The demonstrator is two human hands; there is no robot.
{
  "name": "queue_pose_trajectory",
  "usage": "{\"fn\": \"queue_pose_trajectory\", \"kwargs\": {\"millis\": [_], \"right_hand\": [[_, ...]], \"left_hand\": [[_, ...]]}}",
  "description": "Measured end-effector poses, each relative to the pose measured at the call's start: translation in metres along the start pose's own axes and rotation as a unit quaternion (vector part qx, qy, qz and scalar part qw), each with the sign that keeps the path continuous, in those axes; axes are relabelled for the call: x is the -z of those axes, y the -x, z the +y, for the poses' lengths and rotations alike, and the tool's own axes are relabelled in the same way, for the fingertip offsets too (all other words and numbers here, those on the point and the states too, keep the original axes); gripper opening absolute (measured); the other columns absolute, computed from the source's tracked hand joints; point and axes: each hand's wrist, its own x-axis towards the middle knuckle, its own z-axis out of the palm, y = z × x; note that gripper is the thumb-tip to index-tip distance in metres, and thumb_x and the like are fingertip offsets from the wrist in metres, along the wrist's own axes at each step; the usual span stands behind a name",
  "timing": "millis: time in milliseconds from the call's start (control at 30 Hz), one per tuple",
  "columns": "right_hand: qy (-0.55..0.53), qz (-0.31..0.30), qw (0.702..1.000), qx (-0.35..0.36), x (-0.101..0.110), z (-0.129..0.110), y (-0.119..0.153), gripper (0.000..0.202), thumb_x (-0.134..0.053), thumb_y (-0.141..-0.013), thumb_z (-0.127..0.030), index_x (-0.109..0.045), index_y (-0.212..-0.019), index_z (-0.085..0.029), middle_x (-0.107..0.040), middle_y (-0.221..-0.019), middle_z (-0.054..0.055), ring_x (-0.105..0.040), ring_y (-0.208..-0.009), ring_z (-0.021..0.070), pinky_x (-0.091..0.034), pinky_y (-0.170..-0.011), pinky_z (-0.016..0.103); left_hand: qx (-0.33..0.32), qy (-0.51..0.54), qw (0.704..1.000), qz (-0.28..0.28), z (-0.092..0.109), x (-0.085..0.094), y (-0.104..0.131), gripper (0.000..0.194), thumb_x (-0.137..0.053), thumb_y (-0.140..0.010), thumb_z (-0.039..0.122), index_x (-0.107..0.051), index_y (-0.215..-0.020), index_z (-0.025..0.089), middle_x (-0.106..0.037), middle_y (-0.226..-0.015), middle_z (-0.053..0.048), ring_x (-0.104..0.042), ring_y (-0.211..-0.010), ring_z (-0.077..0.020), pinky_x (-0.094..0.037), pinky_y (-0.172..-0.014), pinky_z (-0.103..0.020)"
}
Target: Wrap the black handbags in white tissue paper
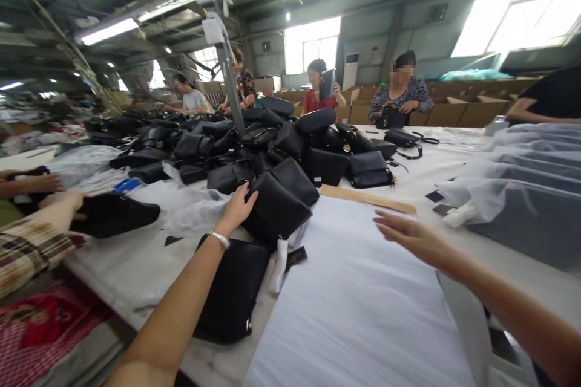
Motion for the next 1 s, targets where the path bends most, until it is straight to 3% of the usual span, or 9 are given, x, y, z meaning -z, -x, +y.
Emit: {"fn": "queue_pose_trajectory", "kwargs": {"millis": [67,133,267,433,567,600,733,867,1000], "right_hand": [[-0.127,-0.057,0.989,-0.044,-0.062,-0.027,-0.011,0.077,-0.066,-0.083,-0.055,-0.043,-0.146,-0.018,-0.058,-0.138,0.013,-0.060,-0.119,0.0288,-0.046,-0.107,0.047],[-0.269,-0.060,0.957,-0.090,-0.115,-0.049,-0.023,0.081,-0.074,-0.080,-0.047,-0.041,-0.146,-0.012,-0.059,-0.135,0.017,-0.061,-0.118,0.0266,-0.049,-0.106,0.043],[-0.433,-0.026,0.892,-0.129,-0.181,-0.073,-0.050,0.055,-0.071,-0.083,-0.044,-0.057,-0.127,-0.014,-0.066,-0.123,0.015,-0.068,-0.104,0.0220,-0.054,-0.098,0.036],[-0.519,0.059,0.841,-0.141,-0.184,-0.083,-0.055,0.038,-0.052,-0.094,-0.052,-0.061,-0.117,-0.023,-0.071,-0.107,0.008,-0.069,-0.091,0.0193,-0.057,-0.088,0.035],[-0.564,0.095,0.803,-0.167,-0.155,-0.083,-0.025,0.041,-0.042,-0.097,-0.050,-0.067,-0.107,-0.019,-0.073,-0.090,0.008,-0.069,-0.084,0.0233,-0.057,-0.084,0.040],[-0.562,0.105,0.802,-0.175,-0.148,-0.080,-0.011,0.044,-0.038,-0.098,-0.050,-0.067,-0.106,-0.018,-0.073,-0.088,0.008,-0.069,-0.083,0.0235,-0.057,-0.083,0.040],[-0.565,0.178,0.780,-0.201,-0.143,-0.060,0.062,0.051,-0.039,-0.094,-0.063,-0.062,-0.118,-0.024,-0.072,-0.092,0.005,-0.068,-0.078,0.0207,-0.058,-0.076,0.038],[-0.564,0.218,0.781,-0.153,-0.177,-0.050,0.118,0.072,-0.073,-0.077,-0.052,-0.043,-0.140,-0.035,-0.066,-0.123,0.003,-0.067,-0.097,0.0222,-0.058,-0.081,0.036],[-0.549,0.291,0.769,-0.152,-0.204,-0.053,0.125,0.104,-0.084,-0.067,-0.045,-0.021,-0.150,-0.039,-0.057,-0.138,0.004,-0.064,-0.111,0.0239,-0.058,-0.081,0.033]], "left_hand": [[0.025,0.012,0.999,-0.016,-0.006,0.000,-0.006,0.053,-0.045,-0.096,0.047,-0.054,-0.130,0.007,-0.061,-0.133,-0.020,-0.052,-0.130,-0.0306,-0.037,-0.109,-0.042],[0.039,0.026,0.999,-0.027,-0.006,0.001,-0.008,0.053,-0.043,-0.096,0.051,-0.061,-0.124,0.009,-0.067,-0.125,-0.017,-0.057,-0.124,-0.0300,-0.041,-0.105,-0.040],[0.028,0.049,0.998,-0.030,0.008,0.014,-0.001,0.052,-0.051,-0.091,0.055,-0.065,-0.121,0.014,-0.069,-0.123,-0.013,-0.061,-0.118,-0.0305,-0.044,-0.102,-0.039],[-0.044,0.178,0.981,-0.061,0.056,0.036,0.045,0.052,-0.064,-0.086,0.050,-0.062,-0.128,0.020,-0.069,-0.124,-0.008,-0.066,-0.109,-0.0252,-0.052,-0.095,-0.035],[-0.151,0.374,0.883,-0.240,0.090,0.020,0.097,0.047,-0.059,-0.092,0.040,-0.056,-0.135,0.022,-0.065,-0.130,-0.007,-0.065,-0.114,-0.0221,-0.054,-0.095,-0.035],[-0.169,0.368,0.883,-0.236,0.091,0.010,0.106,0.044,-0.058,-0.092,0.038,-0.057,-0.133,0.022,-0.063,-0.133,-0.007,-0.062,-0.119,-0.0219,-0.052,-0.099,-0.034],[-0.165,0.156,0.967,-0.113,0.071,-0.039,0.117,0.047,-0.055,-0.093,0.040,-0.055,-0.136,0.018,-0.055,-0.143,-0.010,-0.049,-0.134,-0.0227,-0.039,-0.112,-0.037],[-0.169,0.038,0.976,-0.131,0.063,-0.069,0.123,0.057,-0.051,-0.093,0.051,-0.053,-0.137,0.015,-0.056,-0.141,-0.014,-0.050,-0.131,-0.0281,-0.036,-0.113,-0.044],[-0.200,-0.032,0.974,-0.100,0.078,-0.073,0.138,0.058,-0.047,-0.094,0.055,-0.052,-0.139,0.018,-0.058,-0.139,-0.013,-0.053,-0.128,-0.0304,-0.041,-0.107,-0.047]]}}
